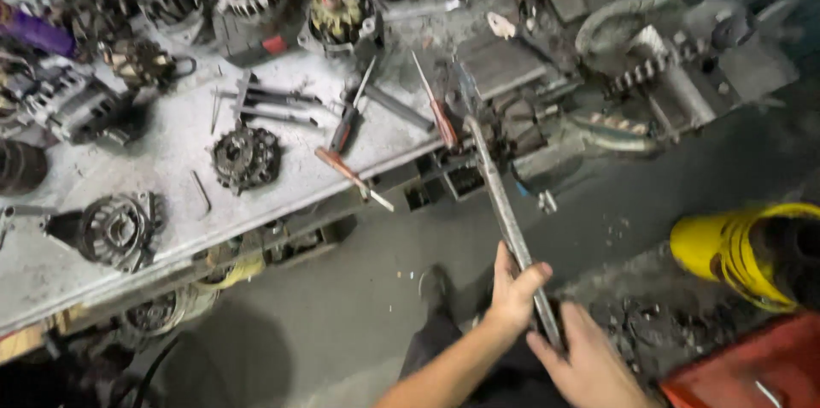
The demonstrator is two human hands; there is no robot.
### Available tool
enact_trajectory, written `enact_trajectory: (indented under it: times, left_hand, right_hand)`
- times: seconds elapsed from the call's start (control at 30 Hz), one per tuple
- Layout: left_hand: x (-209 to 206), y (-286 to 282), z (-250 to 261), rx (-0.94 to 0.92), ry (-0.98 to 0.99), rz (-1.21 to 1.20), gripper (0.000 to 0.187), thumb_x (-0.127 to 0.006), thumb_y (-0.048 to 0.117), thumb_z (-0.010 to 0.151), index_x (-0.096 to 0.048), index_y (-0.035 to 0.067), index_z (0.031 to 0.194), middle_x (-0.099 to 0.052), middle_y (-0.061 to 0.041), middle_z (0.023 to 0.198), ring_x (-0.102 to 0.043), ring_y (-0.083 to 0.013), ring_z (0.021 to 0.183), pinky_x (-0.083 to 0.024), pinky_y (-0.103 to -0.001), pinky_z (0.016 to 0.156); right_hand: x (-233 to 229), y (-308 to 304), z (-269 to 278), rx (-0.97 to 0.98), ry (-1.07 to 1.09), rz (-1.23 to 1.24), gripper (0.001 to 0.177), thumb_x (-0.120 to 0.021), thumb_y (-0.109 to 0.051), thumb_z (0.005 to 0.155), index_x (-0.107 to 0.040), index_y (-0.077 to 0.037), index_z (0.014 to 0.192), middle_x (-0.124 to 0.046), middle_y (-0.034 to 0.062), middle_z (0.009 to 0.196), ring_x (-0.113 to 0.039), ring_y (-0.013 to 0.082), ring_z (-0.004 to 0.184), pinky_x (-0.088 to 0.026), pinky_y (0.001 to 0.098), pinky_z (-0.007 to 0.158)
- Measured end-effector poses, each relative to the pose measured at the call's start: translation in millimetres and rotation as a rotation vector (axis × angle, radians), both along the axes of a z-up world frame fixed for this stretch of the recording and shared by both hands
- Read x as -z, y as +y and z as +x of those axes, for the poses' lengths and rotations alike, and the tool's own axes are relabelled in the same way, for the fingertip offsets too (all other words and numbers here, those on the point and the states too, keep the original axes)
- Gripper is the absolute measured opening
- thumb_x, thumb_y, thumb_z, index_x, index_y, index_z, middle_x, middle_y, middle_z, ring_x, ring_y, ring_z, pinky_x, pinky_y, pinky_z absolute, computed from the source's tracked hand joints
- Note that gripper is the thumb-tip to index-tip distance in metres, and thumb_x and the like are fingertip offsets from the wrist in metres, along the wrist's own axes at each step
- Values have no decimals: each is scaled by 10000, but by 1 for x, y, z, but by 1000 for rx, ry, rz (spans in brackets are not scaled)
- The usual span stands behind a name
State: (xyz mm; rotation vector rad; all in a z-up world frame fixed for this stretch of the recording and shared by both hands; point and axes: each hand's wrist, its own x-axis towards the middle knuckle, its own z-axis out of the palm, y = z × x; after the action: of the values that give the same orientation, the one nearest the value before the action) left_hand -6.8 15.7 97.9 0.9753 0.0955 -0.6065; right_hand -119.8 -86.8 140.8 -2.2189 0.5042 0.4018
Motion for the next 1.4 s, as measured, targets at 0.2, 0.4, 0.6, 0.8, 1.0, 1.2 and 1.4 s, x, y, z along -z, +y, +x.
enact_trajectory:
  times: [0.2,0.4,0.6,0.8,1.0,1.2,1.4]
  left_hand:
    - [-3,3,-2,34,-65,-53,441,-602,99,867,-474,62,1288,-566,-74,1092,-488,-145,936,-425,-287,872]
    - [-13,2,-1,-17,-57,-22,414,-642,97,856,-466,75,1230,-540,-50,1030,-494,-134,897,-449,-285,843]
    - [-1,-3,3,-79,-197,-46,465,-676,171,858,-421,66,1233,-558,-65,1037,-519,-140,867,-459,-286,803]
    - [28,0,14,-37,-321,25,701,-720,329,819,-363,17,1336,-554,-126,1138,-537,-208,945,-481,-337,871]
    - [90,5,36,27,-508,124,968,-715,456,818,-229,-35,1496,-568,-185,1242,-586,-288,1023,-500,-413,928]
    - [133,10,94,96,-582,330,1025,-858,480,551,-336,4,1292,-617,-257,990,-655,-370,905,-490,-547,764]
    - [105,18,84,169,-634,300,970,-763,399,687,-288,-2,1432,-560,-134,1128,-589,-274,938,-513,-420,868]
  right_hand:
    - [-54,36,16,479,452,487,311,-623,-246,970,-630,-149,1265,-753,82,1003,-697,209,750,-504,332,603]
    - [-49,48,19,486,212,150,200,-820,-166,785,-819,34,766,-763,98,614,-601,195,550,-505,311,565]
    - [18,34,3,493,235,38,147,-774,-112,713,-785,19,780,-724,100,612,-571,218,542,-504,330,549]
    - [103,27,-18,544,41,172,110,-802,-33,692,-732,50,675,-682,95,546,-534,195,472,-458,322,470]
    - [191,25,1,480,-108,181,84,-780,-54,665,-771,11,717,-758,85,577,-628,192,471,-520,311,484]
    - [235,25,62,416,-126,318,169,-788,-80,673,-763,21,806,-774,99,679,-617,189,552,-501,329,521]
    - [224,22,59,437,-57,502,218,-826,-47,742,-739,44,921,-790,113,852,-712,190,726,-564,314,670]
